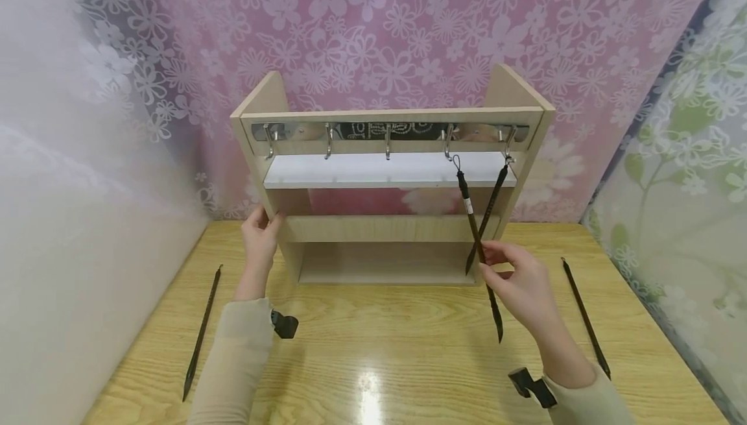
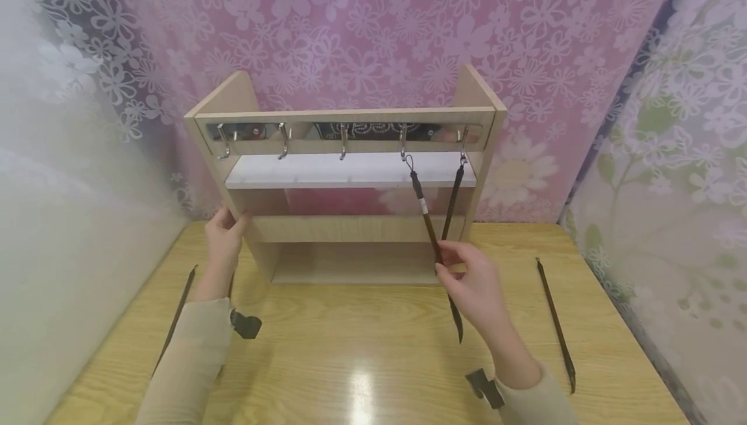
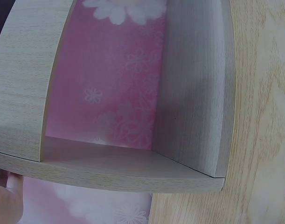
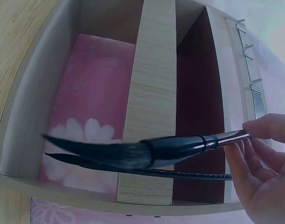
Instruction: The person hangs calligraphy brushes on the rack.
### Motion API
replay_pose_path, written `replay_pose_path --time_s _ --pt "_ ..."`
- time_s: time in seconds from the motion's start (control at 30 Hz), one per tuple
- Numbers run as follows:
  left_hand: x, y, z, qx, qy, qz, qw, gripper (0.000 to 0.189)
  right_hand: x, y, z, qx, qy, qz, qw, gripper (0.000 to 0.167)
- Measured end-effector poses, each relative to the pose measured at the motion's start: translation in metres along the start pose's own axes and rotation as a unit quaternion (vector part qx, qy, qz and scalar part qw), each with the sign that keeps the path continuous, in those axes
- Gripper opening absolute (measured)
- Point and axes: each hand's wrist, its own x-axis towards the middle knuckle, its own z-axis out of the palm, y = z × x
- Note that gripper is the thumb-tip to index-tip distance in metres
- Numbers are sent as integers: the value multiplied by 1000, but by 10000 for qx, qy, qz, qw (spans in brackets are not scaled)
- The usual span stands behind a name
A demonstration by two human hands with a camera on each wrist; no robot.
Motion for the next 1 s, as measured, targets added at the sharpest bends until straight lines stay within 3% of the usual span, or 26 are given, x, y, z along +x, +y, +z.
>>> replay_pose_path --time_s 1.0 --pt "0 0 1 39 25 64 10000 31 16 6 18 125 -332 252 9991 30"
